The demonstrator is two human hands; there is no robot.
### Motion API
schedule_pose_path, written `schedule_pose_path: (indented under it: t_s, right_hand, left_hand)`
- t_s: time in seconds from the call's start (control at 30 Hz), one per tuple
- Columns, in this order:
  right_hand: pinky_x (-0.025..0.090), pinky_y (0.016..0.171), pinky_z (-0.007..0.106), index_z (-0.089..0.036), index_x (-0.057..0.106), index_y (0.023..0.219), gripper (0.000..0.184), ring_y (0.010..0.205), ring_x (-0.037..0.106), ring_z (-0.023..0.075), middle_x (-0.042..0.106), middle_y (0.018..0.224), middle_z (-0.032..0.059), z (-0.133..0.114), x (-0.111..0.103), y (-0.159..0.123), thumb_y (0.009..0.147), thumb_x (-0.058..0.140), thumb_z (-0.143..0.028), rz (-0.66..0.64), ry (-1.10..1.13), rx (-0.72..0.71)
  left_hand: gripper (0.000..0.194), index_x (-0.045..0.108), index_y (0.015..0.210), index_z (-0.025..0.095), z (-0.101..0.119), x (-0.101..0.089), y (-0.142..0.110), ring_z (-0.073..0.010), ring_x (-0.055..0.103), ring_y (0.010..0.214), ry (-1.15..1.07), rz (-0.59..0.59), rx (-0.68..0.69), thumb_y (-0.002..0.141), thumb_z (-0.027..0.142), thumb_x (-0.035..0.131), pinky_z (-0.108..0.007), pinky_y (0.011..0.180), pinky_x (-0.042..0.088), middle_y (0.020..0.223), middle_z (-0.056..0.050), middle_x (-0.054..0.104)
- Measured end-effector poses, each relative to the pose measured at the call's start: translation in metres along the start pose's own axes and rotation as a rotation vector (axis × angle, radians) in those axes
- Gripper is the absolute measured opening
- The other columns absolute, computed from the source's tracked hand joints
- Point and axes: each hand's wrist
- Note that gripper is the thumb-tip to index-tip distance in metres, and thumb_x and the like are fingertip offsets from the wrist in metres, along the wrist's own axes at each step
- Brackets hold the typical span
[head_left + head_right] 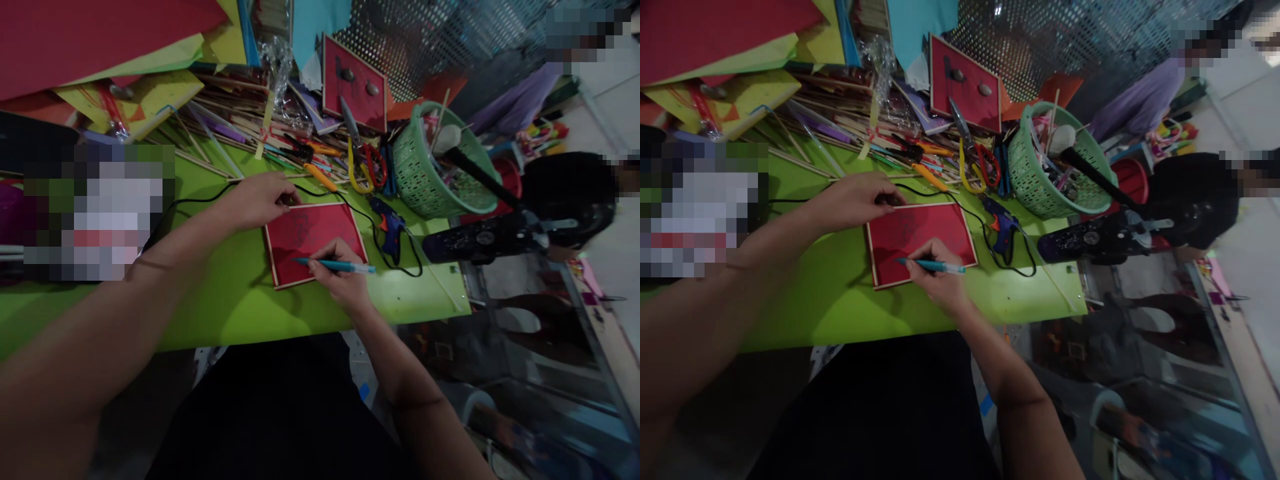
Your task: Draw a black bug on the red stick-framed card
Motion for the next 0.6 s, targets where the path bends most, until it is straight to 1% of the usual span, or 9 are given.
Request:
schedule_pose_path:
  t_s: [0.23, 0.37, 0.6]
  right_hand:
    - [0.044, 0.060, 0.030, -0.028, 0.061, 0.086, 0.023, 0.063, 0.056, 0.0159, 0.064, 0.072, -0.0039, 0.0015, -0.0008, -0.0001, 0.088, 0.081, -0.038, 0.007, 0.008, -0.013]
    - [0.045, 0.060, 0.029, -0.028, 0.062, 0.085, 0.020, 0.061, 0.054, 0.0150, 0.064, 0.070, -0.0044, -0.0010, -0.0011, -0.0010, 0.086, 0.080, -0.037, -0.001, 0.007, -0.001]
    - [0.046, 0.059, 0.029, -0.028, 0.065, 0.085, 0.020, 0.062, 0.056, 0.0157, 0.067, 0.071, -0.0031, -0.0020, -0.0004, -0.0009, 0.087, 0.081, -0.038, -0.026, 0.025, 0.001]
  left_hand:
    - [0.037, 0.088, 0.121, 0.019, 0.0000, -0.0003, 0.0003, -0.0222, 0.068, 0.095, 0.017, -0.004, 0.017, 0.093, 0.024, 0.064, -0.033, 0.091, 0.056, 0.108, -0.009, 0.078]
    - [0.038, 0.087, 0.122, 0.019, 0.0001, 0.0002, -0.0009, -0.0234, 0.068, 0.098, 0.032, 0.003, 0.012, 0.093, 0.023, 0.063, -0.035, 0.092, 0.056, 0.109, -0.009, 0.079]
    - [0.036, 0.087, 0.120, 0.020, 0.0003, 0.0000, -0.0009, -0.0240, 0.069, 0.098, 0.042, 0.003, 0.007, 0.093, 0.022, 0.063, -0.036, 0.094, 0.056, 0.108, -0.009, 0.080]
Point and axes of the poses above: each hand's wrist, its own y-axis towards the middle knuckle, its own x-axis out of the palm, z = x × y
